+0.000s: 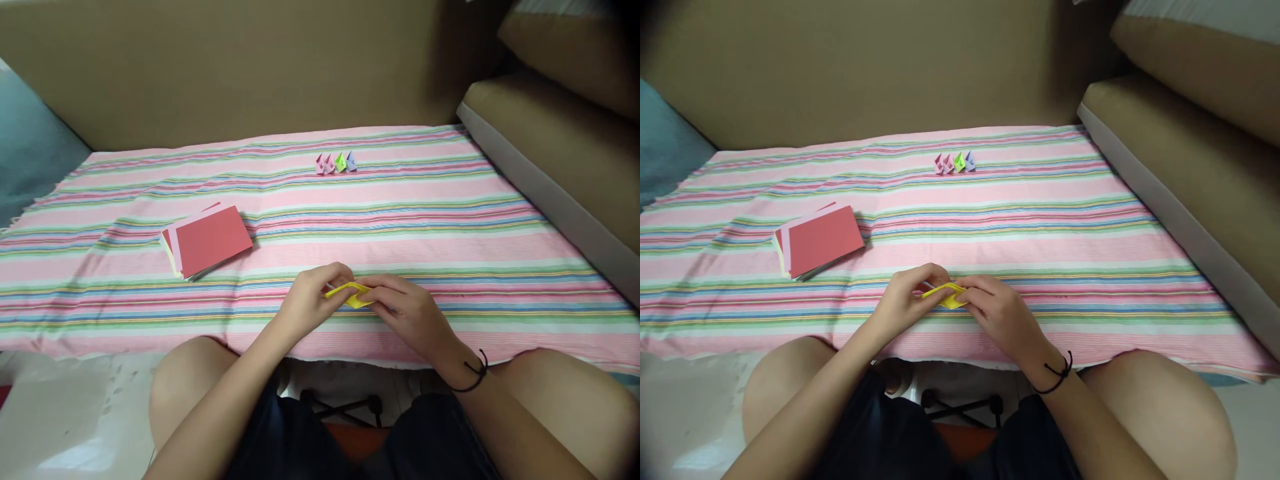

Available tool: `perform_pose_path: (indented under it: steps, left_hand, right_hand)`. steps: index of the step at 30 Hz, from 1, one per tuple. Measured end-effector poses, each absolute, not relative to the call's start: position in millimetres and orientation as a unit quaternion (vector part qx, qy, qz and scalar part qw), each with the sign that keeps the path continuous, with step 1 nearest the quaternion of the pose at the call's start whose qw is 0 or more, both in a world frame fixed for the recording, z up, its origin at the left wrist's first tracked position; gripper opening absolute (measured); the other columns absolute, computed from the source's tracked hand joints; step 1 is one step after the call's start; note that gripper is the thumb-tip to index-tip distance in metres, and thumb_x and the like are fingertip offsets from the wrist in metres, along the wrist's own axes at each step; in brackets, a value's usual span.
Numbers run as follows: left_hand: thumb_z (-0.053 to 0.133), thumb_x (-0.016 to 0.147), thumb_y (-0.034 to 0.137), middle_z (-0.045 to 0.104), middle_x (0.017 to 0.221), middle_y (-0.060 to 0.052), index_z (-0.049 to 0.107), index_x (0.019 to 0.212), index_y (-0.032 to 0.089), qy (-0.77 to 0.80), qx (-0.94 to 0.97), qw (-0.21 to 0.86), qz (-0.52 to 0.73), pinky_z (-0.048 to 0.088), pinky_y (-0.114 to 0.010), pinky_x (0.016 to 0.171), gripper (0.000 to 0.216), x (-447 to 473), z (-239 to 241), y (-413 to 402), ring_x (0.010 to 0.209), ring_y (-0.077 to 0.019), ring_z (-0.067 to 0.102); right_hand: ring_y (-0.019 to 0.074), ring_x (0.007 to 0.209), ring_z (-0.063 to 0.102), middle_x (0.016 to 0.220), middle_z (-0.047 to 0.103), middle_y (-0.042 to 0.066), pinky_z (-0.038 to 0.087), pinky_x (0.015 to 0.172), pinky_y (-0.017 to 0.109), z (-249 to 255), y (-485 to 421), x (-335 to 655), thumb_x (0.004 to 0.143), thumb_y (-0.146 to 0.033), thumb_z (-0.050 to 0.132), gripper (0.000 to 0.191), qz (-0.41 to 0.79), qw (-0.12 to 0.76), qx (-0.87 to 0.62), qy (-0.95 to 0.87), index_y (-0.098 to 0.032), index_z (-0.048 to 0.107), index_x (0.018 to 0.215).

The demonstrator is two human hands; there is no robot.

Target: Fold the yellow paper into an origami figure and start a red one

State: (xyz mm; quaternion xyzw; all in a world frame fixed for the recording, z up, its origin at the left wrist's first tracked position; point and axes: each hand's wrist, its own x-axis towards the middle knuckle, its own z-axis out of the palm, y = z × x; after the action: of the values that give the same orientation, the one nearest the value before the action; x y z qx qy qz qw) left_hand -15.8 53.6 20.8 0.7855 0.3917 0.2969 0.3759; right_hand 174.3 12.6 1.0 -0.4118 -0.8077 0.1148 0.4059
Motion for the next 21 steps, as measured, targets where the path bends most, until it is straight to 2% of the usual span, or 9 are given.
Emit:
perform_pose_path:
  steps: [7,11,17,21]
  left_hand:
    - [0.06,0.081,0.016,0.057,0.107,-0.007,0.061,0.084,0.018,0.335,0.814,0.36,0.308,0.051,-0.023,0.07,0.004,-16.8,22.6,53.1,0.099,-0.0169,0.058]
    - [0.058,0.083,0.018,0.055,0.109,-0.008,0.069,0.087,0.019,0.334,0.817,0.374,0.286,0.052,-0.022,0.063,0.011,-18.1,23.5,52.9,0.104,-0.0197,0.057]
    - [0.064,0.082,0.021,0.058,0.108,-0.01,0.07,0.09,0.019,0.292,0.826,0.378,0.299,0.052,-0.035,0.087,0.01,-17.5,24.6,52.1,0.1,-0.0206,0.06]
    - [0.064,0.083,0.023,0.059,0.106,-0.01,0.067,0.1,0.017,0.307,0.833,0.352,0.298,0.053,-0.033,0.081,0.018,-14.9,19.7,50.2,0.096,-0.0203,0.062]
  right_hand:
    - [0.018,0.086,0.069,0.097,0.071,0.007,0.056,0.074,0.03,-0.9,10.6,173.0,0.086,-0.01,0.056,0.012,0.092,0.402,-0.428,-0.804,-0.019,0.063,0.081]
    - [0.0183,0.082,0.069,0.089,0.072,0.005,0.055,0.07,0.029,-0.8,10.1,170.2,0.085,-0.01,0.056,0.012,0.078,0.417,-0.436,-0.794,-0.02,0.063,0.082]
    - [0.0165,0.067,0.069,0.077,0.072,0.001,0.052,0.059,0.025,0.4,8.3,169.0,0.086,-0.019,0.06,0.005,0.075,0.423,-0.486,-0.761,-0.023,0.058,0.084]
    - [0.016,0.067,0.069,0.078,0.071,0.0,0.051,0.057,0.024,-1.4,7.3,167.9,0.086,-0.024,0.062,0.008,0.072,0.422,-0.514,-0.744,-0.024,0.055,0.089]
